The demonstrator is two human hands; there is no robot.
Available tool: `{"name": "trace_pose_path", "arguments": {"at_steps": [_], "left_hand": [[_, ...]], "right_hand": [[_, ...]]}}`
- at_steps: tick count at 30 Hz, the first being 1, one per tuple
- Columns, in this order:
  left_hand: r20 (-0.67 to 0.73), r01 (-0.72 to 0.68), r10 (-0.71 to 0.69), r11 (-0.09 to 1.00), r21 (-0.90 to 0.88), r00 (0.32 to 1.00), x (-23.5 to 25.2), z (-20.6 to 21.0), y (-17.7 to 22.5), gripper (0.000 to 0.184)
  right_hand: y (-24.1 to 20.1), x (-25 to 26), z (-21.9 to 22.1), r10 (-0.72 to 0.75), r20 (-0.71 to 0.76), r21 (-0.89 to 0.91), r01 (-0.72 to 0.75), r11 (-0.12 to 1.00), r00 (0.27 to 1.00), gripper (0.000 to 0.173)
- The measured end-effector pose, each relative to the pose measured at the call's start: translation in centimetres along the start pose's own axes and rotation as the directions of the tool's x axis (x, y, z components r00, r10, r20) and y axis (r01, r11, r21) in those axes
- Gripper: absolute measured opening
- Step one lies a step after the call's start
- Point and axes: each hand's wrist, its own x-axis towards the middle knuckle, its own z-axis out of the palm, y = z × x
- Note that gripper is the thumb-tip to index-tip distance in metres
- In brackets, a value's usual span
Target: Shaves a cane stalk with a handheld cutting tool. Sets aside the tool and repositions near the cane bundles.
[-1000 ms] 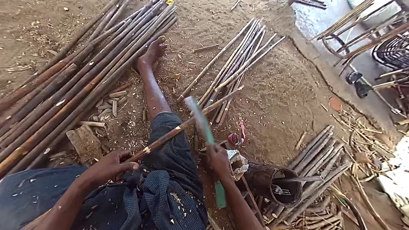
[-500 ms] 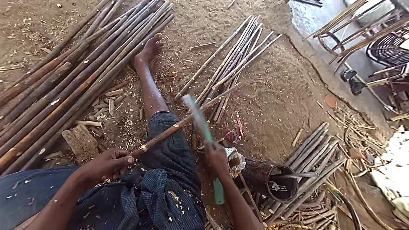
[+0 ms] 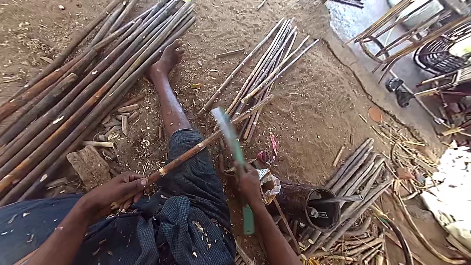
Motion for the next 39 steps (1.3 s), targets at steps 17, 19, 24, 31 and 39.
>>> {"name": "trace_pose_path", "arguments": {"at_steps": [17, 19, 24, 31, 39], "left_hand": [[-0.057, 0.107, -0.096, 0.969, 0.223, 0.994, -5.2, 0.3, 0.1, 0.048], [-0.179, 0.17, -0.094, 0.864, 0.474, 0.979, -7.2, 0.9, 0.2, 0.059], [-0.46, 0.183, 0.254, 0.677, 0.712, 0.851, -4.2, 5.1, -1.5, 0.055], [-0.497, 0.185, 0.259, 0.711, 0.679, 0.828, -5.4, 4.6, -3.8, 0.051], [-0.482, 0.169, 0.22, 0.75, 0.639, 0.848, -5.0, 4.2, -3.9, 0.052]], "right_hand": [[-0.8, -0.9, -3.6, -0.018, -0.066, 0.219, 0.032, 0.975, 0.998, 0.053], [0.0, -0.8, -6.3, 0.03, -0.148, 0.32, 0.019, 0.947, 0.989, 0.053], [-0.8, 0.9, -3.1, 0.01, -0.086, 0.031, -0.008, 0.999, 0.996, 0.055], [0.7, -0.4, -0.5, 0.06, 0.035, -0.003, -0.06, 0.998, 0.998, 0.062], [0.7, -1.2, -0.6, 0.096, -0.002, -0.015, -0.096, 0.995, 0.995, 0.063]]}}
